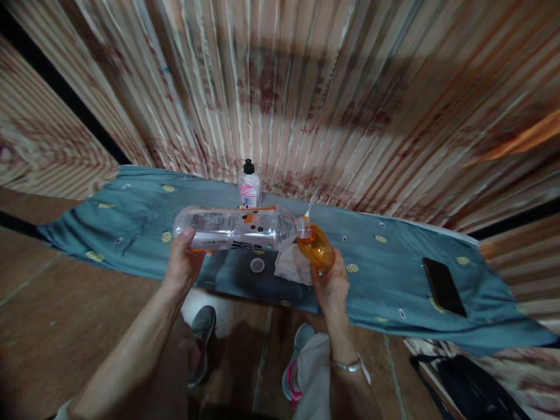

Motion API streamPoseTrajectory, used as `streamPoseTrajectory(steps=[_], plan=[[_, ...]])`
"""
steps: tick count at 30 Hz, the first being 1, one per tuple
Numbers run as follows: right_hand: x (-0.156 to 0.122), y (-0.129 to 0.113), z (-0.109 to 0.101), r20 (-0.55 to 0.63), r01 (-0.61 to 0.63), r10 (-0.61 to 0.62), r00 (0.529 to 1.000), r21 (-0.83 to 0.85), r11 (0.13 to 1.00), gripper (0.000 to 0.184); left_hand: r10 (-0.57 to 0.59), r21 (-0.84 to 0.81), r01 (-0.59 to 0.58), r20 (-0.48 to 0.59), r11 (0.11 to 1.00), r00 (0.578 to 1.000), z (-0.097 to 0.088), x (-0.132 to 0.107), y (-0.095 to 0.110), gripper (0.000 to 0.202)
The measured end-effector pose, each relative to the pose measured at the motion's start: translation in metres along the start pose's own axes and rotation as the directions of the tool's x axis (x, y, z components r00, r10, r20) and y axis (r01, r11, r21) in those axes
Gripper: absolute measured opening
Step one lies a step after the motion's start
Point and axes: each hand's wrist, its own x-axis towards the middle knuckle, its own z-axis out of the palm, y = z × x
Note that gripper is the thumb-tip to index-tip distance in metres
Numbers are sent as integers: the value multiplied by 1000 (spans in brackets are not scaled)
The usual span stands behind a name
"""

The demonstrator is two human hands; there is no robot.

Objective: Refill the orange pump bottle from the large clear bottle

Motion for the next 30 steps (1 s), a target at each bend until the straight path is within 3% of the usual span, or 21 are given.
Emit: streamPoseTrajectory(steps=[7,30], plan=[[1,-3,-3,38,-67,67,997,-3,998,70,-17,-15,17,-15,1000,1000,0,-1,1,54],[1,-1,-1,26,-52,52,998,-5,999,71,11,-27,-11,1,1000,1000,5,-1,3,49]])
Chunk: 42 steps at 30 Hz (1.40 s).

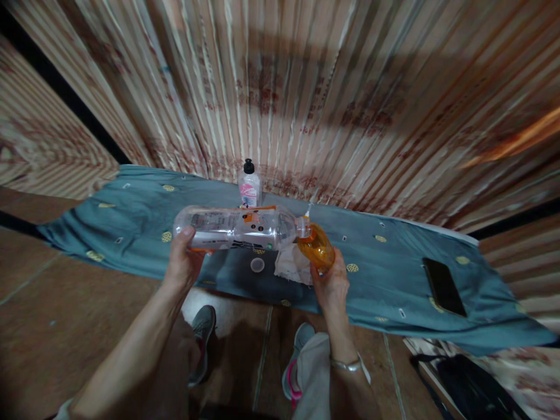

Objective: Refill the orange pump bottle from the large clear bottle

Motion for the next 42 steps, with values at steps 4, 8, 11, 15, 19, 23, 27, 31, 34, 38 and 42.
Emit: streamPoseTrajectory(steps=[4,8,11,15,19,23,27,31,34,38,42], plan=[[0,-1,-1,19,-7,6,1000,5,1000,71,-2,9,2,4,1000,1000,0,0,1,51],[0,-2,-2,9,-16,16,1000,-5,1000,73,4,14,-4,-11,1000,1000,0,0,2,52],[0,-1,-2,13,-19,19,1000,-7,1000,72,13,11,-13,-18,1000,1000,2,-1,2,51],[0,1,1,9,8,-8,1000,8,1000,73,6,9,-6,-20,1000,1000,2,-1,3,56],[0,2,2,-6,-2,2,1000,4,1000,76,8,19,-7,-18,1000,1000,1,0,3,64],[0,0,1,10,-11,11,1000,-14,1000,77,14,16,-13,-28,1000,1000,0,0,2,66],[0,-2,-1,2,-5,5,1000,-20,1000,75,8,15,-7,-31,1000,1000,0,1,3,62],[0,-3,-2,11,-1,1,1000,-9,1000,73,12,10,-12,-30,1000,999,1,0,3,62],[0,-2,-1,6,1,-1,1000,-4,1000,71,21,3,-21,-29,1000,999,1,0,2,60],[0,0,0,-12,22,-22,1000,-4,1000,71,7,4,-7,-19,1000,1000,-1,0,1,57],[0,-1,0,1,10,-10,1000,-10,1000,72,4,-1,-4,-17,1000,1000,-1,0,2,57]])
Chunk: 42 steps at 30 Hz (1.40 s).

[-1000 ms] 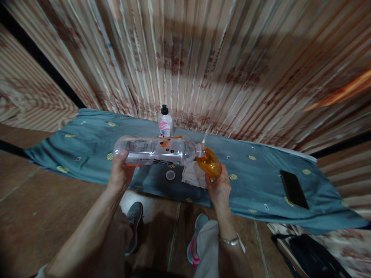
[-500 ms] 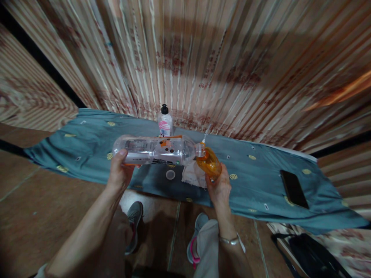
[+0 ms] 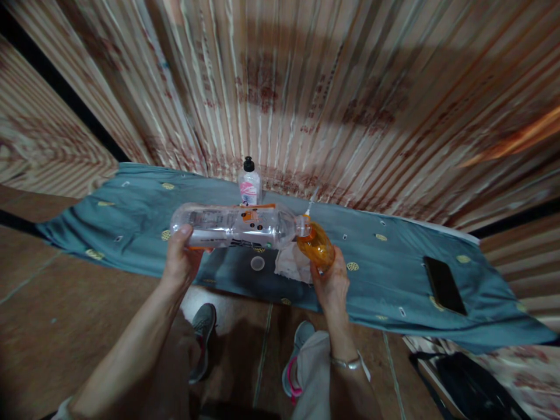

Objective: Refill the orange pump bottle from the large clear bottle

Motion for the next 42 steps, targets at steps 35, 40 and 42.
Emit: streamPoseTrajectory(steps=[35,40,42], plan=[[0,0,0,8,-3,3,1000,-32,999,74,6,7,-6,10,1000,1000,0,0,1,63],[0,1,1,-10,30,-30,999,-18,999,72,-20,-19,19,-29,1000,999,2,-1,-1,58],[0,1,2,-16,37,-37,999,-5,999,71,-28,-27,27,-44,999,999,2,-1,-1,59]])
